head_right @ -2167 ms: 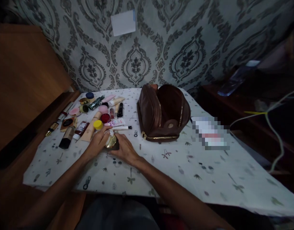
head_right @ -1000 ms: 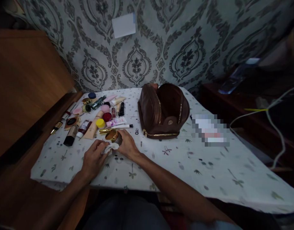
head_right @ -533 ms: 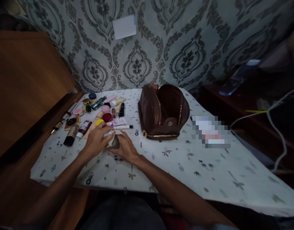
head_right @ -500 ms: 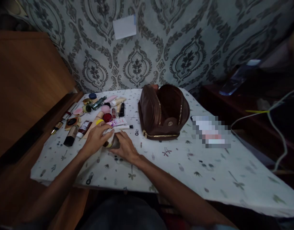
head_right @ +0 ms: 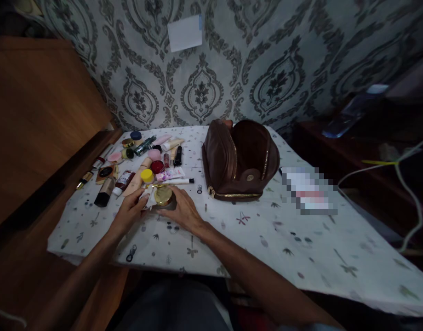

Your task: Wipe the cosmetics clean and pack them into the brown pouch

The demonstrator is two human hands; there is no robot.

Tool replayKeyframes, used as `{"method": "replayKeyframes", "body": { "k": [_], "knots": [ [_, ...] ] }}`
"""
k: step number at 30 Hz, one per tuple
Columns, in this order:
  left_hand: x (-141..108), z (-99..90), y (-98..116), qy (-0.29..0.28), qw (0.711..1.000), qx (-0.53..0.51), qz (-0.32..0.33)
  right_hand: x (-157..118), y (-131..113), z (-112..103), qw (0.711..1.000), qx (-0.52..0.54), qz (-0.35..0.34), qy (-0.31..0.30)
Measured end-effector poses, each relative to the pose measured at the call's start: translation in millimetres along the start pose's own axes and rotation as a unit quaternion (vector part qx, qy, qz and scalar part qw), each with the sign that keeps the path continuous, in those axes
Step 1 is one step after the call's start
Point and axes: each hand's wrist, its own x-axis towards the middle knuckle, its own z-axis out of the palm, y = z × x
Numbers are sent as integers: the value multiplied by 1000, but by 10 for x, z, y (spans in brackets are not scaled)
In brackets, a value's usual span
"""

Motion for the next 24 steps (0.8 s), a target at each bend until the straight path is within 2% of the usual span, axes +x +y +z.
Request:
{"method": "replayKeyframes", "body": {
  "k": [4, 8, 14, 19, 22, 24],
  "knots": [
    [-47, 25, 83, 37, 997, 43, 57, -25, -34, 0, 1000, -14, -17, -14],
    [-64, 54, 110, 40, 993, 65, 89, -31, -80, -34, 999, -11, -32, 4],
    [-132, 99, 177, 54, 978, 126, 157, -10, -107, -104, 995, 95, 2, 27],
    [-247, 159, 249, 80, 928, 266, 248, 10, -35, -53, 983, 174, 61, 20],
    [-307, 180, 258, 82, 898, 322, 289, 16, -9, -59, 978, 203, 57, 5],
    [-308, 172, 255, 80, 890, 333, 303, 18, -6, -97, 977, 211, 40, -10]
  ]
}}
